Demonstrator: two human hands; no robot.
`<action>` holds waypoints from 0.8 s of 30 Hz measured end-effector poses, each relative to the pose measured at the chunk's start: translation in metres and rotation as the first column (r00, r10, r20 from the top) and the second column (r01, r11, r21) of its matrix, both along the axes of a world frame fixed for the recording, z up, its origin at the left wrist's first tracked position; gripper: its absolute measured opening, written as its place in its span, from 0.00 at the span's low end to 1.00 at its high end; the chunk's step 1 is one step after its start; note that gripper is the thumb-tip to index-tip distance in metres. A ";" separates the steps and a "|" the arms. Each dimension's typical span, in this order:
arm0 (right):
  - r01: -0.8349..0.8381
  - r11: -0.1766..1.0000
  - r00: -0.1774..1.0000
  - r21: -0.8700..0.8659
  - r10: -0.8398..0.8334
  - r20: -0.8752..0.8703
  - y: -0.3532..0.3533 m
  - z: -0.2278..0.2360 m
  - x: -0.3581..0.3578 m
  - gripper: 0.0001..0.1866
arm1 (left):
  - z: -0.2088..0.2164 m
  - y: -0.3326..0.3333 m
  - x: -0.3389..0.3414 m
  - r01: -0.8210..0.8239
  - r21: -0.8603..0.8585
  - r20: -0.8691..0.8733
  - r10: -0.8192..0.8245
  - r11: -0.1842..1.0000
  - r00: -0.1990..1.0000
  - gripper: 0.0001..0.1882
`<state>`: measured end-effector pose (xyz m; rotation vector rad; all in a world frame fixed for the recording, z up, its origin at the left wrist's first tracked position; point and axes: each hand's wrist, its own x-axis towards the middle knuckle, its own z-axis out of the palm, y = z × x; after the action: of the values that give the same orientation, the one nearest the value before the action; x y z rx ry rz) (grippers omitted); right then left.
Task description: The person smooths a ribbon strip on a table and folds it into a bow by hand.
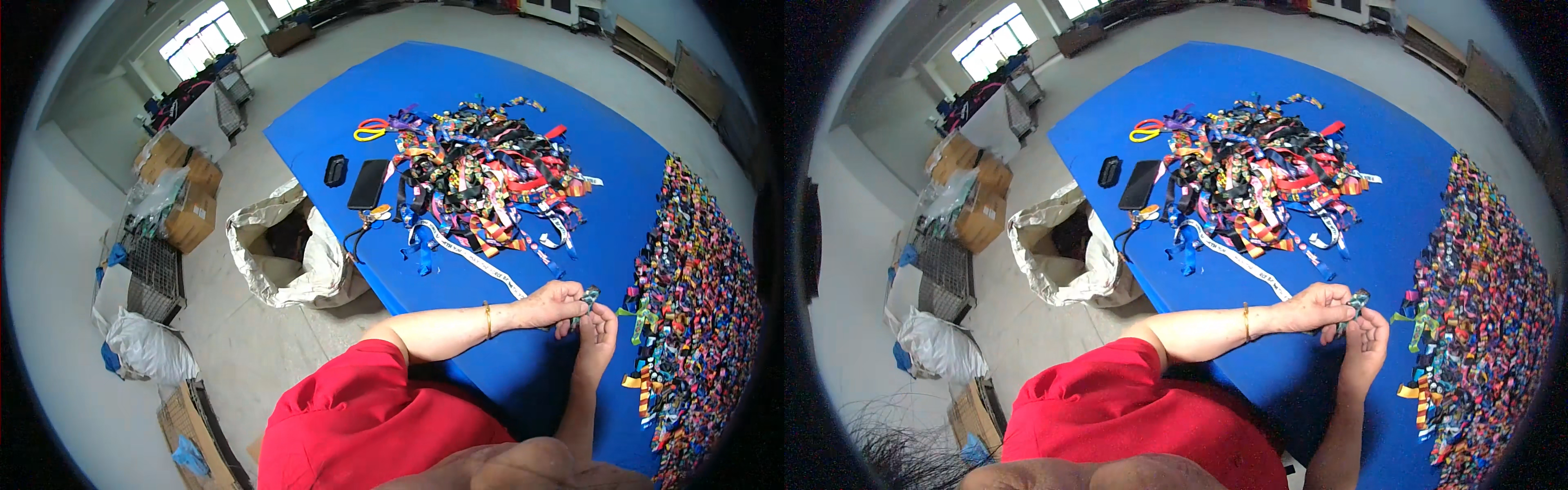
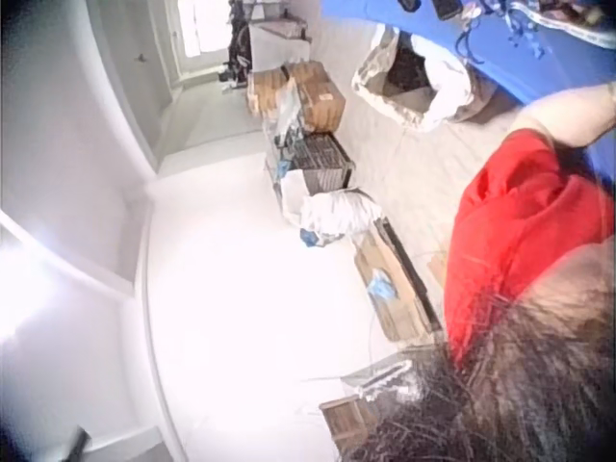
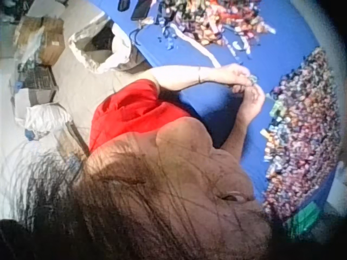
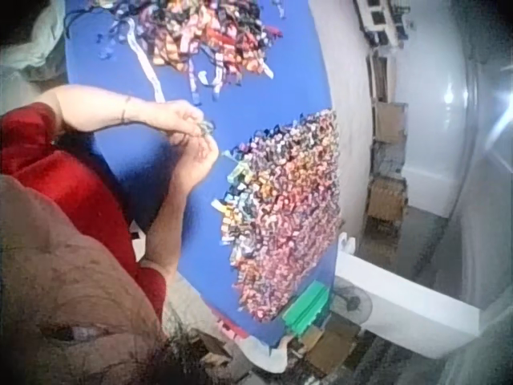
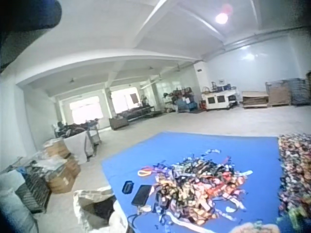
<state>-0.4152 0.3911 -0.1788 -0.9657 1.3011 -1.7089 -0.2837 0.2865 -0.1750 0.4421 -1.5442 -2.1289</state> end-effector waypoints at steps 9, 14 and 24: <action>-0.002 0.998 0.999 0.056 0.005 -0.048 0.002 -0.009 -0.002 0.04 | 0.003 -0.001 -0.001 -0.059 0.020 -0.062 0.060 0.998 0.996 0.12; -0.087 0.996 0.986 -0.028 0.090 0.138 0.000 -0.006 0.000 0.06 | -0.001 0.000 -0.004 -0.052 0.119 -0.108 0.065 0.992 0.992 0.11; -0.029 0.996 0.962 0.088 0.004 0.272 0.002 0.007 0.003 0.07 | -0.006 -0.001 -0.005 0.053 0.317 -0.298 0.047 0.947 0.953 0.12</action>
<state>-0.4117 0.3933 -0.1721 -0.6604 1.1752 -1.6858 -0.2886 0.2856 -0.1807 0.2035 -1.0325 -2.3318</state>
